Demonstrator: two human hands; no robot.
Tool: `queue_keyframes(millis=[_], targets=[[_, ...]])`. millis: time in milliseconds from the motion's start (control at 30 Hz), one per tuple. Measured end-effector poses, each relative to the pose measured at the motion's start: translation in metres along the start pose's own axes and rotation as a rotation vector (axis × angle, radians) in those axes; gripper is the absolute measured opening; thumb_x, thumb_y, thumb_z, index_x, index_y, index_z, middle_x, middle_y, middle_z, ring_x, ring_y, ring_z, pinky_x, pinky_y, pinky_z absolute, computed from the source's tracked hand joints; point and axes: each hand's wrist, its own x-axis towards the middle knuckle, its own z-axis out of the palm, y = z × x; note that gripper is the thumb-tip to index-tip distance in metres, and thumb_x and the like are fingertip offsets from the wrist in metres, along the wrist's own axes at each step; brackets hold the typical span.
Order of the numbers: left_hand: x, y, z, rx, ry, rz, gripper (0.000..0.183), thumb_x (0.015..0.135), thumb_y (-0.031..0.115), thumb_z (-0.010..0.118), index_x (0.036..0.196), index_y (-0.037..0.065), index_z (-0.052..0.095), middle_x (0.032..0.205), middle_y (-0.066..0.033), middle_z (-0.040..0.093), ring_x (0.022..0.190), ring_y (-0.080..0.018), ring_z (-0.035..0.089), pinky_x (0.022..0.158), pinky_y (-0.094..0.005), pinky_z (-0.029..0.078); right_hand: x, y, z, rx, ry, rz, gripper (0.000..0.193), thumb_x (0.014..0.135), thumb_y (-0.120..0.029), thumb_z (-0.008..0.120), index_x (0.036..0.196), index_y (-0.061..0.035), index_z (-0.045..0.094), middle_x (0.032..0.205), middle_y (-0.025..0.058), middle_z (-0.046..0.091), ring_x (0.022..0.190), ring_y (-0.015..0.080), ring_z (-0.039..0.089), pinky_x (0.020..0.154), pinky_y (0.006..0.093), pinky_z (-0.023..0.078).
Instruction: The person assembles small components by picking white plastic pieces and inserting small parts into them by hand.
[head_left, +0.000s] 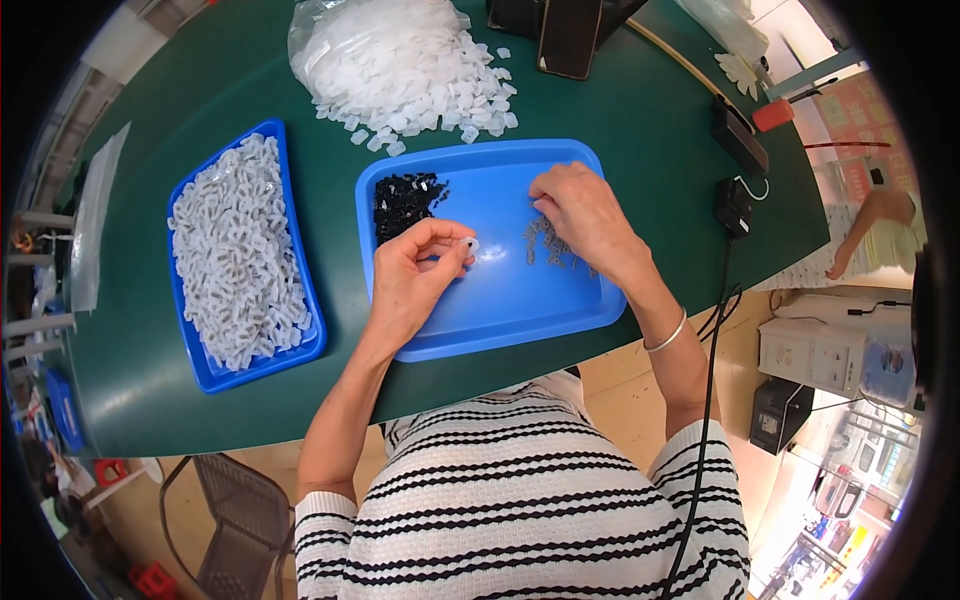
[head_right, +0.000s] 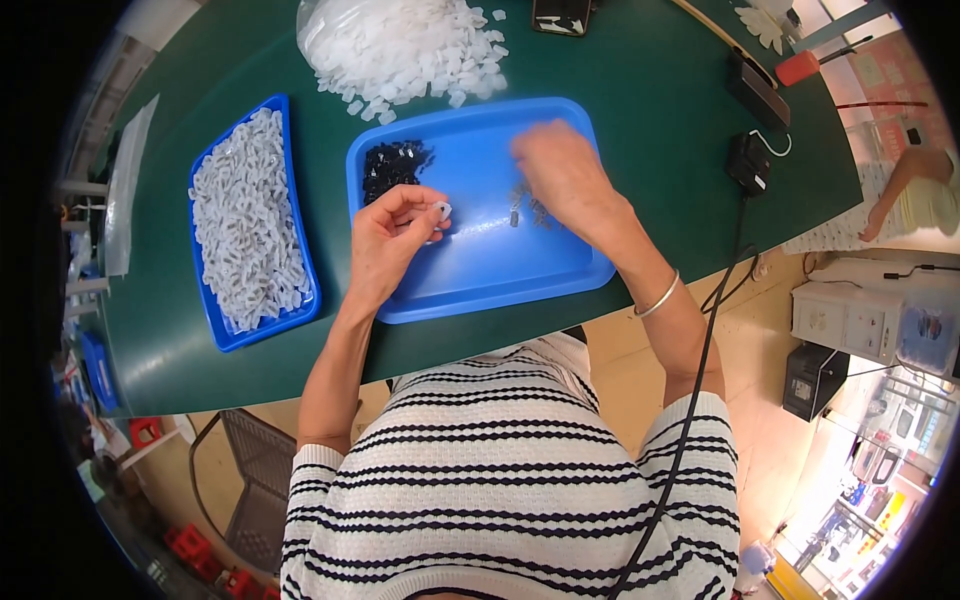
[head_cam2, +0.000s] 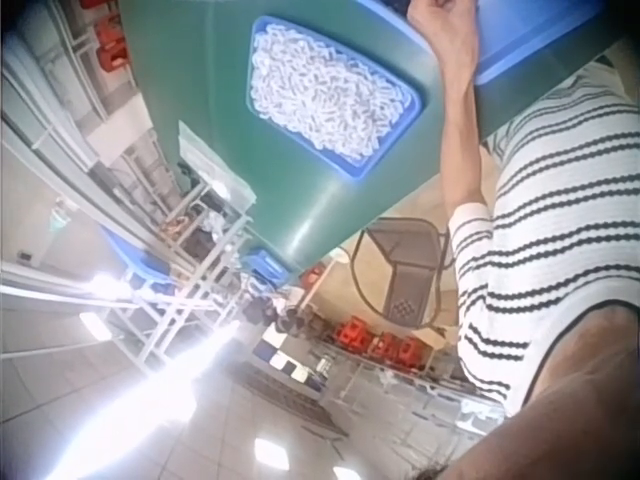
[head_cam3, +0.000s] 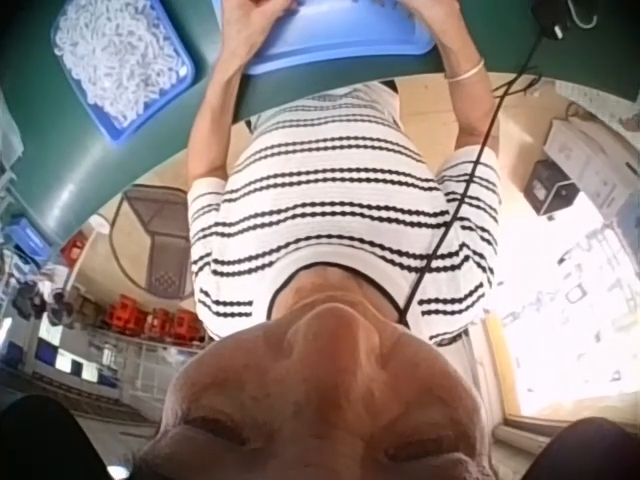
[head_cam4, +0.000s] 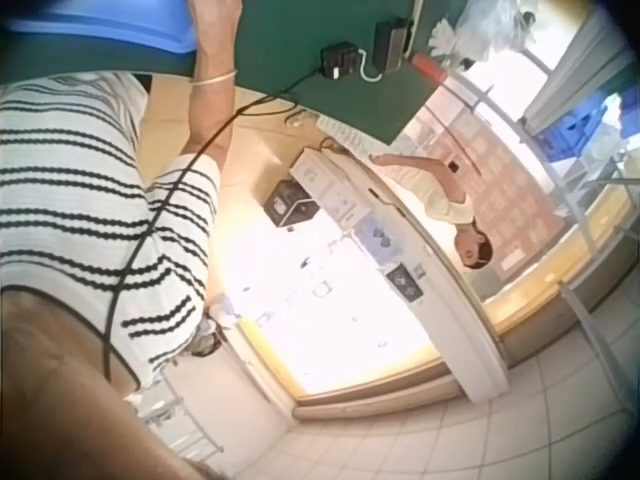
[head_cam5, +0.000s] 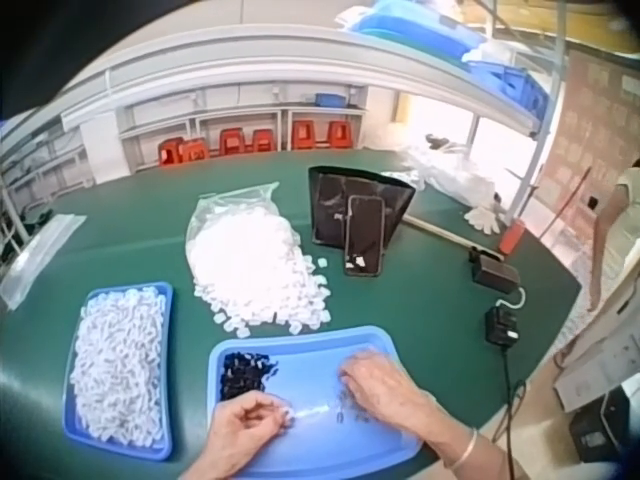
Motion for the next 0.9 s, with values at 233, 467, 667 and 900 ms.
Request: queue_keyframes(millis=[233, 467, 667, 900], targets=[[0.002, -0.003, 0.002, -0.01, 0.002, -0.007, 0.014, 0.09, 0.002, 0.065, 0.103, -0.002, 0.065, 0.092, -0.006, 0.068, 0.082, -0.011, 0.065, 0.072, -0.0231, 0.054, 0.003, -0.004, 0.012, -0.246, 0.008, -0.076, 0.003, 0.076, 0.001, 0.065, 0.079, 0.0009, 0.065, 0.082, 0.0139, 0.061, 0.085, 0.0313, 0.057, 0.078, 0.0394, 0.05], [0.0, -0.004, 0.001, -0.033, 0.007, -0.003, 0.014, 0.09, 0.002, 0.064, 0.104, -0.002, 0.065, 0.092, -0.0065, 0.069, 0.082, -0.0115, 0.066, 0.071, -0.0231, 0.054, 0.009, 0.0, 0.008, -0.175, -0.029, -0.147, 0.009, 0.07, 0.003, 0.06, 0.078, 0.0005, 0.063, 0.088, 0.0162, 0.061, 0.091, 0.0342, 0.057, 0.078, 0.0427, 0.05], [0.0, -0.004, 0.004, -0.032, 0.016, -0.012, 0.013, 0.091, 0.002, 0.064, 0.103, -0.001, 0.065, 0.092, -0.0061, 0.069, 0.084, -0.0116, 0.066, 0.071, -0.0227, 0.053, 0.014, 0.004, 0.009, -0.185, -0.106, -0.158, 0.008, 0.071, 0.0, 0.06, 0.079, 0.0005, 0.061, 0.088, 0.0161, 0.061, 0.09, 0.0336, 0.056, 0.078, 0.0429, 0.049], [-0.004, -0.003, 0.004, -0.103, 0.013, -0.054, 0.013, 0.091, 0.003, 0.063, 0.103, -0.002, 0.064, 0.092, -0.0061, 0.069, 0.082, -0.0117, 0.068, 0.069, -0.023, 0.055, 0.015, -0.014, -0.005, 0.362, -0.08, 0.029, 0.009, 0.079, -0.003, 0.067, 0.085, 0.0016, 0.062, 0.081, 0.0087, 0.064, 0.071, 0.0186, 0.058, 0.067, 0.0303, 0.048]])
